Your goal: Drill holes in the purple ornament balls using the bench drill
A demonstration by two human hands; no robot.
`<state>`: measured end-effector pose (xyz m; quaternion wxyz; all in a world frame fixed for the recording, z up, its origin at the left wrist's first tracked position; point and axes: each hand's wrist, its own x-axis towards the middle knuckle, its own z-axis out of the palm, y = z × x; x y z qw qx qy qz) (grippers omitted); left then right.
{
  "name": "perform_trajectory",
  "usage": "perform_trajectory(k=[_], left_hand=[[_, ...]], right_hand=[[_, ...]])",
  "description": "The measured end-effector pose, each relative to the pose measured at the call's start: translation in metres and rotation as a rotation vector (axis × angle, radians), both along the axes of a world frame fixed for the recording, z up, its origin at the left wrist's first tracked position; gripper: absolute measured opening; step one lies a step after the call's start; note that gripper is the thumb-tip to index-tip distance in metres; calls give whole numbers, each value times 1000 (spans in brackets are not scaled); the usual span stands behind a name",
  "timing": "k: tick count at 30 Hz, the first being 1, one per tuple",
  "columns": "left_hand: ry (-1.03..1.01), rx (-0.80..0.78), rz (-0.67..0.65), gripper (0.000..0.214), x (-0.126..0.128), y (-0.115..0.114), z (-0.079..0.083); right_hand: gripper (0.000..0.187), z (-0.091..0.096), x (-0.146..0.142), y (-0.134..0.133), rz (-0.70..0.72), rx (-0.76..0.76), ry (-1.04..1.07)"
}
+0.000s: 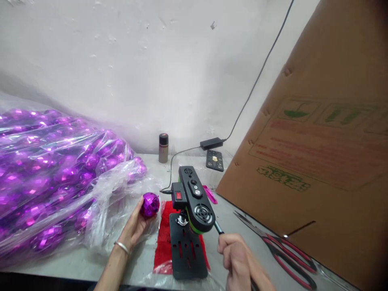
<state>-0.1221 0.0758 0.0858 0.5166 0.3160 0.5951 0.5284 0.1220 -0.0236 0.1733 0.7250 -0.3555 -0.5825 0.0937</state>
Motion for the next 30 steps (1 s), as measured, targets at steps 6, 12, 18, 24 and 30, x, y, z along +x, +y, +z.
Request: perform_trajectory(k=[6,12,18,24,30], left_hand=[[-585,-64,-28,59,24,-70,-18],[-238,28,-44,86,57,-89,-41],[289,179,-145,78,78,-92,-46],[600,382,-172,68,92,-98,-51],[727,472,-154,69,104,-93,-65]], right_hand=[[49,23,-1,4,35,-8,-24],[47,27,-2,1,29,-29,-58],[42,19,0,-1,64,-28,-79],[40,17,1,-1,74,-21,-94],[39,19,2,-2,68,-32,-95]])
